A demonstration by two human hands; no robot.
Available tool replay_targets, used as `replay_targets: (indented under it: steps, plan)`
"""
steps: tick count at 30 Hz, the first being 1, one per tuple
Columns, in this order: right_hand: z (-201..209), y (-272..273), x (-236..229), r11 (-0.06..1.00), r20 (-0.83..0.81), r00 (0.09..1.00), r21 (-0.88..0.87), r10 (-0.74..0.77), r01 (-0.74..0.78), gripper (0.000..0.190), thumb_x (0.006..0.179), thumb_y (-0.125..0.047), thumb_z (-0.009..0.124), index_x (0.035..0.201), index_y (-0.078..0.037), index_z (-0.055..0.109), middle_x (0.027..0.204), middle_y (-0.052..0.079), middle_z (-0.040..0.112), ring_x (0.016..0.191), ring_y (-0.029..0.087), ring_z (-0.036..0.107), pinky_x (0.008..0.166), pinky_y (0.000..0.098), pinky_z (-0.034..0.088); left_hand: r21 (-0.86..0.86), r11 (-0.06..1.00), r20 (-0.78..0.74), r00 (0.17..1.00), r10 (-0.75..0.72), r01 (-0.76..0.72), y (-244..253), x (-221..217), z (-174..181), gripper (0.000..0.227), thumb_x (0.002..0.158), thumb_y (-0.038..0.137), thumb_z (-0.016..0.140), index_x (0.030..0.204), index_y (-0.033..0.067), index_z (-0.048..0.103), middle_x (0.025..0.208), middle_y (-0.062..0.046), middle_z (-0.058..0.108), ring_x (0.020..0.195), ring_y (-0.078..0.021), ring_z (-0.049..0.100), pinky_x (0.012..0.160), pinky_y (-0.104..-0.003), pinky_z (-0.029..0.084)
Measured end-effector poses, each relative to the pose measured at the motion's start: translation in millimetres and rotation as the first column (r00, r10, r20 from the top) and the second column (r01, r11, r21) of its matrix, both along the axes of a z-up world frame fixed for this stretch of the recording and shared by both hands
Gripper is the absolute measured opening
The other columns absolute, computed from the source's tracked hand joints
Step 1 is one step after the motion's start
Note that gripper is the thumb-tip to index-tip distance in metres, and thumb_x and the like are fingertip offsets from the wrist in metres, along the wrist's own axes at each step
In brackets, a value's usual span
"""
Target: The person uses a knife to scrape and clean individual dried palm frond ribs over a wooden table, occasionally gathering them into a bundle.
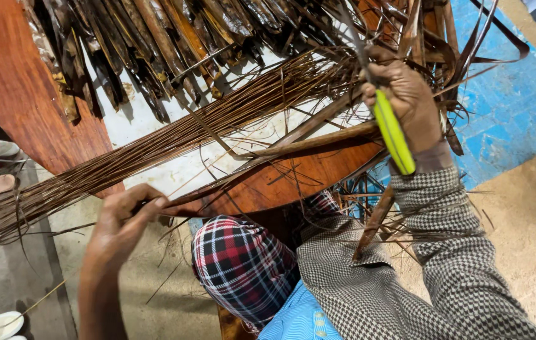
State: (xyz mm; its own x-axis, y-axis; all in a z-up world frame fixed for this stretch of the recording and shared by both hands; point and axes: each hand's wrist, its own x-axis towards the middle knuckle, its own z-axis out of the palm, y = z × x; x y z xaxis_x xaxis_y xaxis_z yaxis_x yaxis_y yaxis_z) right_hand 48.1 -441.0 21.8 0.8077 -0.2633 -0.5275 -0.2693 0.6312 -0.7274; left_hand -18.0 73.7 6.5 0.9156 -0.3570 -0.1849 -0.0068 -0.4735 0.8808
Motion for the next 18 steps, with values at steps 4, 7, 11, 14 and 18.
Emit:
replay_targets:
  steps: [4, 7, 11, 14, 18]
  plan:
    - [2.1, -10.3, -9.0, 0.991, 0.033, 0.996, -0.105, -0.078, 0.081, 0.018, 0.095, -0.001, 0.067, 0.109, -0.004, 0.056, 0.092, 0.007, 0.069, 0.056, 0.01, 0.058, 0.046, 0.0179, 0.05, -0.251, 0.965, 0.003, 0.997, 0.074, -0.071, 44.0, -8.2, -25.3, 0.009, 0.098, 0.008, 0.066, 0.095, 0.0029, 0.073, 0.082, -0.001, 0.066, 0.076, -0.0105, 0.055, 0.07, -0.025, 0.043]
    - [0.6, -19.4, -17.7, 0.986, 0.325, 0.946, -0.163, 0.01, 0.046, 0.025, 0.105, -0.008, 0.061, 0.127, -0.014, 0.072, 0.088, 0.001, 0.064, 0.06, 0.005, 0.057, 0.057, 0.0175, 0.051, -0.187, 0.934, -0.017, 0.952, 0.307, -0.304, 60.1, -14.2, -5.2, 0.009, 0.097, 0.016, 0.067, 0.1, 0.01, 0.073, 0.083, 0.005, 0.064, 0.069, -0.0029, 0.048, 0.061, -0.018, 0.033]
    - [-8.3, -3.2, -31.0, 0.936, 0.272, 0.955, -0.351, 0.115, -0.013, 0.013, 0.109, -0.015, 0.057, 0.112, -0.004, 0.063, 0.09, 0.002, 0.067, 0.064, 0.003, 0.062, 0.06, 0.0137, 0.057, -0.127, 0.891, 0.557, 0.712, 0.428, -0.436, 59.9, -7.4, 23.0, 0.02, 0.091, -0.009, 0.052, 0.108, -0.0025, 0.062, 0.083, -0.008, 0.05, 0.063, -0.0145, 0.043, 0.063, -0.029, 0.034]
    - [-14.4, 22.7, -28.7, 0.942, 0.283, 0.9, -0.15, 0.331, -0.299, 0.016, 0.108, -0.011, 0.054, 0.121, -0.006, 0.062, 0.091, 0.008, 0.071, 0.059, 0.007, 0.067, 0.054, 0.0162, 0.061, -0.356, 0.801, 0.641, 0.498, 0.585, -0.482, 49.3, 11.1, 59.9, 0.015, 0.101, -0.008, 0.05, 0.105, 0.0019, 0.06, 0.09, -0.008, 0.053, 0.068, -0.0164, 0.045, 0.066, -0.031, 0.039]
    - [-20.0, 68.0, -29.7, 0.534, 0.646, 0.6, 0.333, 0.471, -0.777, 0.034, 0.114, 0.003, 0.036, 0.145, 0.008, 0.05, 0.1, 0.033, 0.071, 0.08, 0.036, 0.077, 0.074, 0.0392, 0.071, -0.91, 0.403, 0.325, 0.436, 0.839, -0.096, 107.9, 47.0, 26.6, 0.028, 0.105, 0.021, 0.053, 0.083, 0.0044, 0.054, 0.08, -0.004, 0.042, 0.07, -0.0139, 0.029, 0.068, -0.029, 0.026]
